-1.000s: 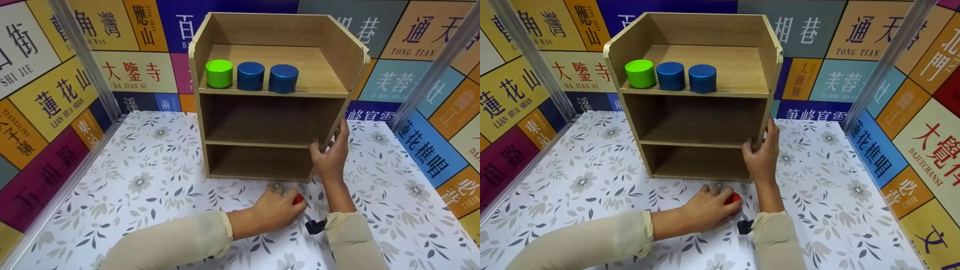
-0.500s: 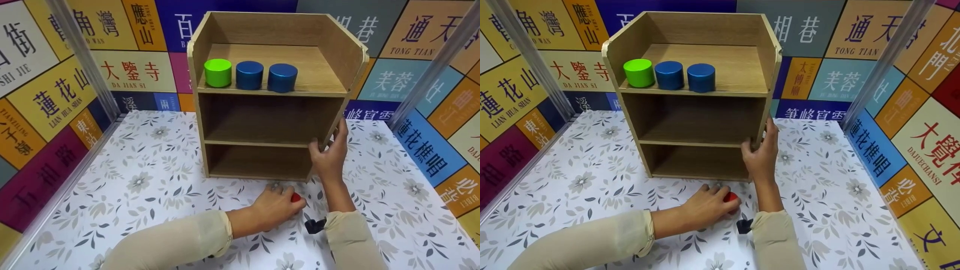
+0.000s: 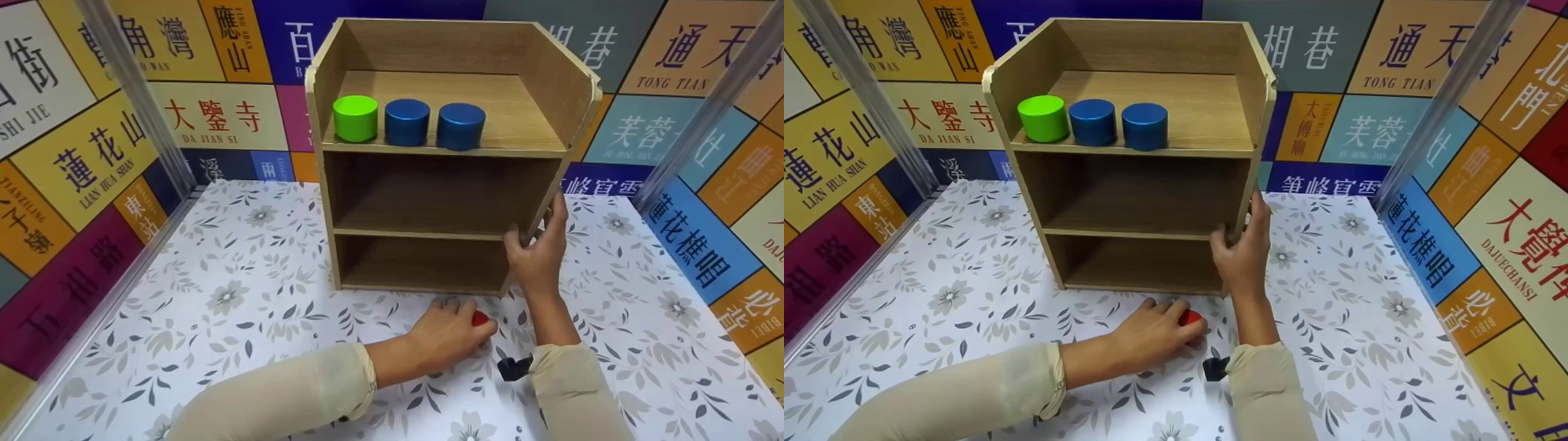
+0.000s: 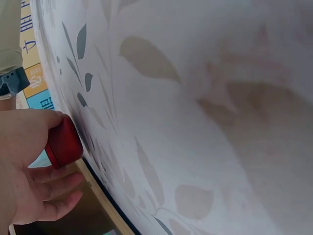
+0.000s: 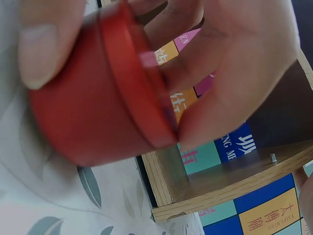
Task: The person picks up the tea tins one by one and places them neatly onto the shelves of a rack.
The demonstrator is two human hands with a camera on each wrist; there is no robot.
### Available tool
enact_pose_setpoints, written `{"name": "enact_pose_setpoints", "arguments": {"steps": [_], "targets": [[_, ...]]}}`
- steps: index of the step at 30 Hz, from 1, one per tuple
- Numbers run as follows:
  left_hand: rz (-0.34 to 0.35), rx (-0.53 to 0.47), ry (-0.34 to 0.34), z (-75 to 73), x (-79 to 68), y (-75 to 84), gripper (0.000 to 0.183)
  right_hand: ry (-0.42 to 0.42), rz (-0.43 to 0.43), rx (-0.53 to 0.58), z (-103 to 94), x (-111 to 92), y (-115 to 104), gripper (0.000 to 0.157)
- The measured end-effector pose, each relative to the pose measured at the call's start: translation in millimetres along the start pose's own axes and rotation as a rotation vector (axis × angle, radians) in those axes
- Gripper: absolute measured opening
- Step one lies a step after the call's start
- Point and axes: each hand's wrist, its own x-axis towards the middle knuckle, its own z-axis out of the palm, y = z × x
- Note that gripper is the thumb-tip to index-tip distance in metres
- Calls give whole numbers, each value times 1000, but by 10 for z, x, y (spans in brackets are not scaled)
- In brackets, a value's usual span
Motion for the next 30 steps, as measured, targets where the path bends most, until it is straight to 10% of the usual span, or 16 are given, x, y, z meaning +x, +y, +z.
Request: {"name": "enact_pose_setpoints", "arguments": {"steps": [30], "targets": [[-79,-117,300,-436,72,-323,26,28,-2,7,3,-5,-218,80]]}}
